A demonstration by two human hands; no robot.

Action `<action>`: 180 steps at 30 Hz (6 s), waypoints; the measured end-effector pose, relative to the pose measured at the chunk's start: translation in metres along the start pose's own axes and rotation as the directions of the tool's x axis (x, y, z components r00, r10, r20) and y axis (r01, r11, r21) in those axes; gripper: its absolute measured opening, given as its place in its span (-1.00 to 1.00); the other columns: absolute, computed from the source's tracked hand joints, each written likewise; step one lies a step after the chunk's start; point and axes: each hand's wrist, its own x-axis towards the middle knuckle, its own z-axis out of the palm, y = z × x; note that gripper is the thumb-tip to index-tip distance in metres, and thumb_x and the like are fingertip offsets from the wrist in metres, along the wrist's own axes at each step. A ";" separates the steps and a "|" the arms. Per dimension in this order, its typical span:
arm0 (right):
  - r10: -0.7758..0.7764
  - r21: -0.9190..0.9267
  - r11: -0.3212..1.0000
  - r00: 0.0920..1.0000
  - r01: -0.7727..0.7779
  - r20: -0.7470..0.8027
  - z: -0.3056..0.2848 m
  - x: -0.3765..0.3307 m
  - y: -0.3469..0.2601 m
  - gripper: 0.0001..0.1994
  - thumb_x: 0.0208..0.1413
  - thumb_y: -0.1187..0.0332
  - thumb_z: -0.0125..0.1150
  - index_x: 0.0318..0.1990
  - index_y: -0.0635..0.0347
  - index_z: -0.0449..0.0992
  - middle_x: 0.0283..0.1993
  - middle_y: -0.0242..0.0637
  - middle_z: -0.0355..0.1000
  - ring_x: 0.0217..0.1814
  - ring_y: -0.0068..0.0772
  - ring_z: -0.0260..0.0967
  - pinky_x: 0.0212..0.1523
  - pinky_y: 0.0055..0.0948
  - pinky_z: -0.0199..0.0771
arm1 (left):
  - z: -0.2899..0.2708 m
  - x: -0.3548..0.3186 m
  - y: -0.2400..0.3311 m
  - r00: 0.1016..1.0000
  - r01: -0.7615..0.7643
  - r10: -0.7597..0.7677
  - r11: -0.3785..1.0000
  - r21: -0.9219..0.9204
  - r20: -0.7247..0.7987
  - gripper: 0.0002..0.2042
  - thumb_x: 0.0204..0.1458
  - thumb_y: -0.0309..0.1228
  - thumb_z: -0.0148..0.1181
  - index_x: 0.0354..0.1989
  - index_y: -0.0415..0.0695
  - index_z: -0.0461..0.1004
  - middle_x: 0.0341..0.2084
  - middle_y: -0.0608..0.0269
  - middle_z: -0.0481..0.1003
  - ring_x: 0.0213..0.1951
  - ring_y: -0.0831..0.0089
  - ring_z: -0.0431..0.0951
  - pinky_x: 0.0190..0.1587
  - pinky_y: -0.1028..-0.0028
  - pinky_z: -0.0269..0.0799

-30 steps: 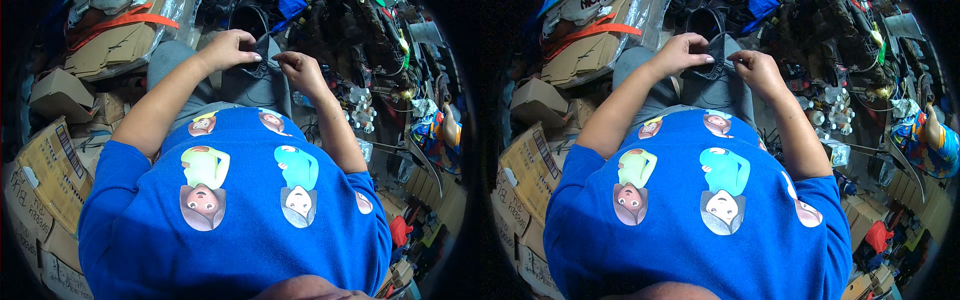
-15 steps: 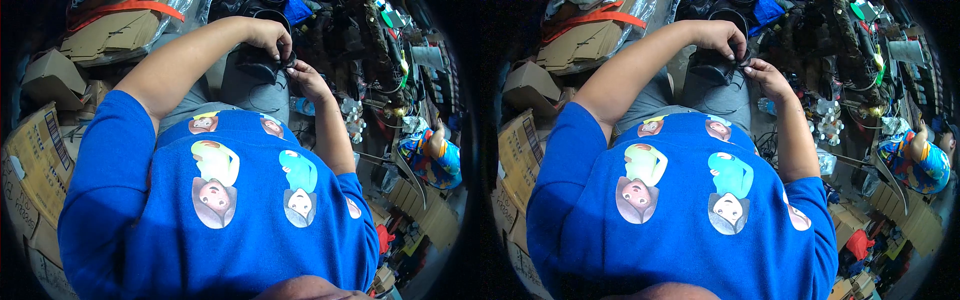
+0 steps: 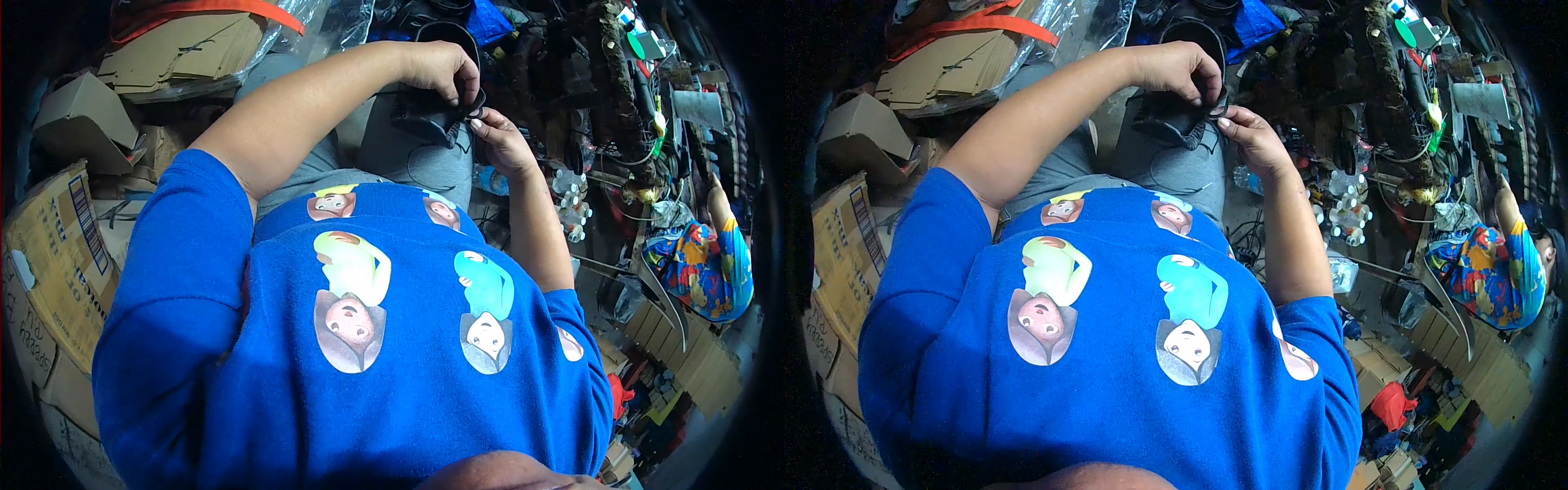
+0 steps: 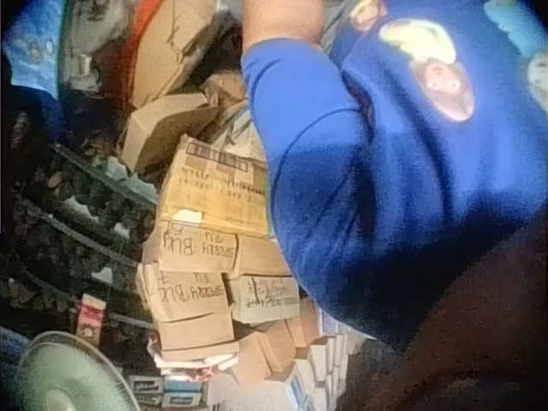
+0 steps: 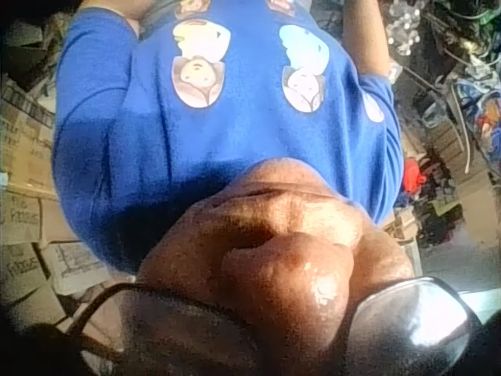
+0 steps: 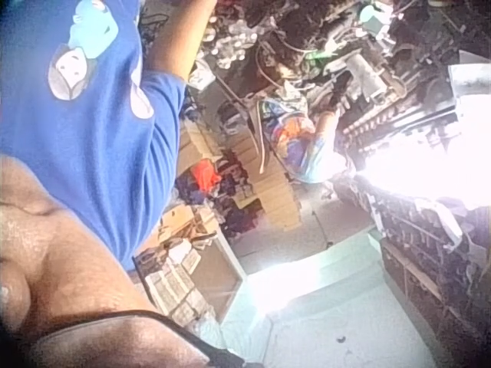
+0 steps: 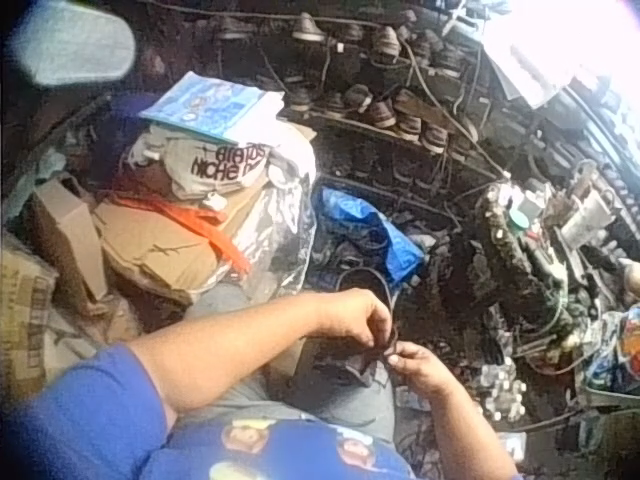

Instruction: Sewing the upper part of a black leather shoe using a needle and thread.

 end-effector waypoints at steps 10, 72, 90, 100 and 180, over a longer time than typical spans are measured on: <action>-0.189 -0.422 0.904 0.948 0.065 -0.258 0.022 -0.018 -0.006 -0.88 0.02 0.38 0.27 -0.34 0.22 0.52 -0.44 -0.56 0.38 -0.41 -0.73 0.23 -0.35 -0.67 0.23 | -0.002 -0.003 -0.003 0.997 0.019 -0.018 1.000 0.016 -0.072 -0.85 -0.20 -0.59 0.24 -0.38 -0.19 0.56 -0.48 0.28 0.56 -0.38 0.55 0.51 -0.22 0.52 0.42; -0.321 -0.894 0.447 0.935 0.012 -0.148 0.065 0.029 -0.032 -0.38 -0.24 0.01 0.34 0.09 -0.18 0.38 0.34 -0.11 0.05 0.43 0.00 -0.16 0.14 0.54 -0.37 | -0.029 -0.126 0.044 0.697 -0.092 0.047 0.995 -0.025 -0.716 -0.74 0.08 -0.60 -0.03 -0.06 -0.16 0.40 -0.18 0.26 0.36 -0.24 0.53 0.47 -0.11 0.54 0.38; -0.110 -0.090 0.990 0.994 0.111 0.026 0.030 -0.003 -0.034 -0.30 -0.05 0.40 0.24 0.31 0.07 0.13 0.16 -0.26 0.31 0.15 -0.48 0.23 0.23 -0.48 0.07 | 0.005 -0.040 0.010 0.949 0.157 -0.070 0.951 0.267 -0.309 -0.85 -0.13 -0.46 0.24 -0.33 -0.06 0.62 -0.46 0.18 0.52 -0.34 0.36 0.56 -0.23 0.44 0.44; -0.118 -0.103 0.987 0.993 0.120 0.020 0.031 -0.003 -0.033 -0.29 -0.06 0.38 0.26 0.31 0.06 0.13 0.14 -0.27 0.33 0.14 -0.48 0.25 0.23 -0.48 0.08 | 0.006 -0.039 0.007 0.951 0.160 -0.062 0.937 0.309 -0.304 -0.86 -0.14 -0.46 0.25 -0.35 -0.07 0.62 -0.46 0.16 0.48 -0.34 0.32 0.54 -0.24 0.40 0.44; -0.449 -0.944 0.281 0.893 0.171 0.028 0.047 -0.011 -0.047 -0.90 -0.06 0.52 0.26 -0.33 0.23 0.57 -0.41 -0.40 0.37 -0.34 -0.53 0.39 -0.30 -0.51 0.40 | -0.002 -0.016 0.045 0.986 0.166 -0.134 0.655 0.737 -0.102 -0.69 -0.13 -0.18 0.24 -0.21 -0.02 0.57 -0.19 0.29 0.47 -0.01 0.29 0.33 0.06 0.15 0.09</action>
